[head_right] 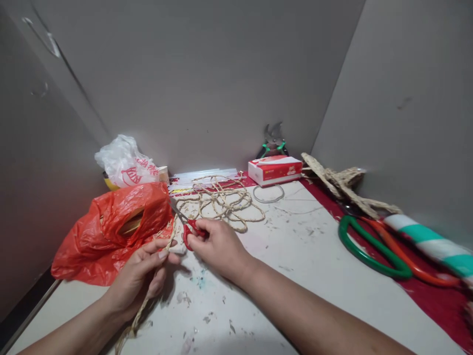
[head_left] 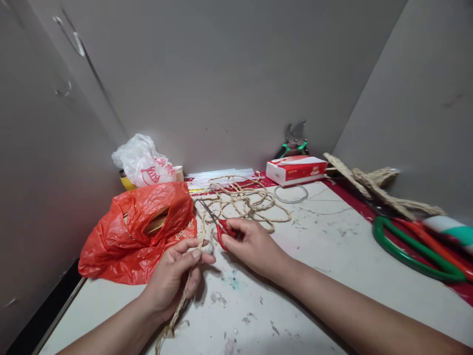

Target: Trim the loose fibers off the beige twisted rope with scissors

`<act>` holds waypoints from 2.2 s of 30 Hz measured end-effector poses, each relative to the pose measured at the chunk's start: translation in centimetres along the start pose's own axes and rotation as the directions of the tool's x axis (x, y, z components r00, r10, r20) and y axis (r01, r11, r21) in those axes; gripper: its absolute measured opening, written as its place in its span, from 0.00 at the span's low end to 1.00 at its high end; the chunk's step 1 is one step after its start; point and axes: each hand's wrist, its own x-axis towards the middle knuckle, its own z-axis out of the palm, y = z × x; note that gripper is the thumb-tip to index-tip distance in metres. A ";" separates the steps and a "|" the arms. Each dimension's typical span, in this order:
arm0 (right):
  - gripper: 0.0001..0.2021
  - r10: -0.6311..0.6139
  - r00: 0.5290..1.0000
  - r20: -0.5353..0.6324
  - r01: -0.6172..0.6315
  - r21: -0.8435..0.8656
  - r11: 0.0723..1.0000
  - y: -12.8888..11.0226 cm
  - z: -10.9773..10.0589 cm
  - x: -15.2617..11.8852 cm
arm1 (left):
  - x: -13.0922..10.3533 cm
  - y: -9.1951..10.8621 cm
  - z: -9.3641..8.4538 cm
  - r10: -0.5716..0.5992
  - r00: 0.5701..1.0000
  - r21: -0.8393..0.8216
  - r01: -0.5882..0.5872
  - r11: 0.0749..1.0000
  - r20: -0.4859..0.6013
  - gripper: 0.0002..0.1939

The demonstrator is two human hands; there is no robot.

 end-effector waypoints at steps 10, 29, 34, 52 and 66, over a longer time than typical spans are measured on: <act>0.09 -0.274 0.949 0.158 0.311 -0.617 0.723 -0.1 -1.0 -0.8 | 0.4 0.6 0.0 0.075 0.987 -0.108 -0.091 0.990 -0.141 0.15; 0.14 -0.224 0.952 0.208 0.304 -0.727 0.616 -0.1 -1.4 -0.6 | 0.4 0.5 -0.5 0.091 0.991 -0.094 -0.100 0.991 -0.096 0.16; 0.13 -0.237 0.960 0.149 0.271 -0.703 0.658 0.2 -1.5 -0.5 | 0.4 0.5 -0.5 0.107 0.990 -0.097 -0.115 0.989 -0.089 0.17; 0.15 -0.211 0.957 0.198 0.289 -0.704 0.649 -0.2 -1.4 -0.5 | 0.4 0.6 -0.5 0.106 0.989 -0.082 -0.114 0.990 -0.099 0.20; 0.14 -0.298 0.922 0.248 0.383 -0.704 0.598 -0.6 -0.9 -1.1 | 0.3 0.7 0.0 0.132 0.976 -0.048 -0.142 0.989 -0.170 0.17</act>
